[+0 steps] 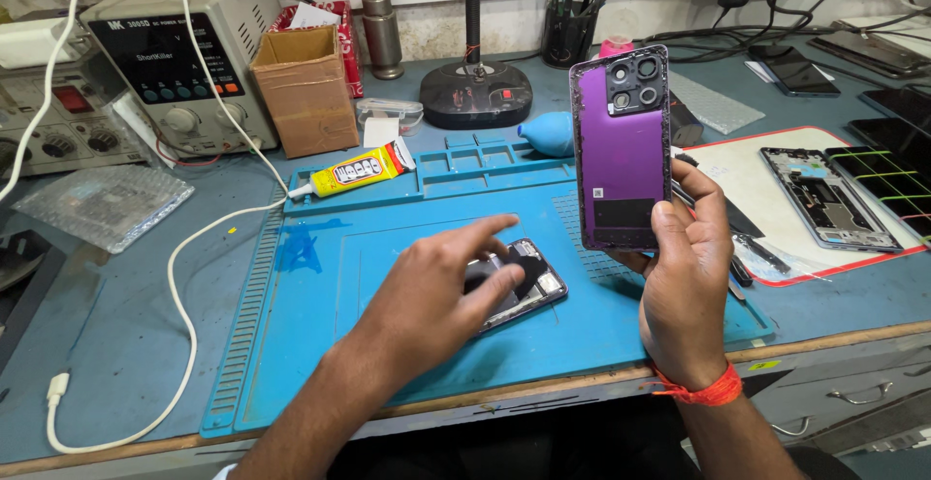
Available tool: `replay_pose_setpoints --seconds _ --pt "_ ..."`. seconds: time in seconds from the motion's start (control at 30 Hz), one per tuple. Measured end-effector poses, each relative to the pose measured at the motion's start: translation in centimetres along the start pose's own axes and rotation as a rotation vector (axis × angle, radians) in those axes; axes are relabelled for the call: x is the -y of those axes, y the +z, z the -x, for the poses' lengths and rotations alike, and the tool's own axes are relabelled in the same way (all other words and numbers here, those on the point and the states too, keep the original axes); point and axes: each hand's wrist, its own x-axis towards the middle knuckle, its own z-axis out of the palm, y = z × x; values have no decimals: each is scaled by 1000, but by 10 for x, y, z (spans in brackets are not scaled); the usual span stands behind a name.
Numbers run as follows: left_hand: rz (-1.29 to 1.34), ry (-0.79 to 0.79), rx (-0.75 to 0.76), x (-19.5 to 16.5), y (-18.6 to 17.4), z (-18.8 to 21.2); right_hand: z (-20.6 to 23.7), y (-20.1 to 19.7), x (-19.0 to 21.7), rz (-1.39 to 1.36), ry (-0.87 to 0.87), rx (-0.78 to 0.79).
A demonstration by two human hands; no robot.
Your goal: The person holds a white smartphone wrapped with rubber bands and turns it while pressing on its back, then sets it aside and wipes the work mat. They then pick up a purple smartphone, detach its back cover, hold the cover and body apart, and use a black marker-like tool on the exposed internal frame.
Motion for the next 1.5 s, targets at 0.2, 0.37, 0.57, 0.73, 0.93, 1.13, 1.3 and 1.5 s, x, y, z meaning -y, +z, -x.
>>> replay_pose_setpoints --seconds 0.2,0.37,0.57,0.73,0.93,1.13,1.3,1.5 --pt "-263 16 234 8 11 2 0 0 0 -7 2 3" --pt "-317 23 315 9 23 1 0 0 -1 3 -15 5" --pt "-254 124 325 11 23 0 0 1 -2 22 -36 31" --pt "-206 -58 396 11 4 -3 -10 -6 3 102 -103 99" --pt "-191 -240 374 16 -30 13 -50 -25 13 772 -58 233" --pt "-209 -325 337 22 -52 31 -102 -23 3 803 -178 505" --pt "-104 -237 282 32 -51 37 -144 -2 -16 711 -138 627" --pt "5 -202 240 43 -43 43 -180 53 -61 879 -289 576"
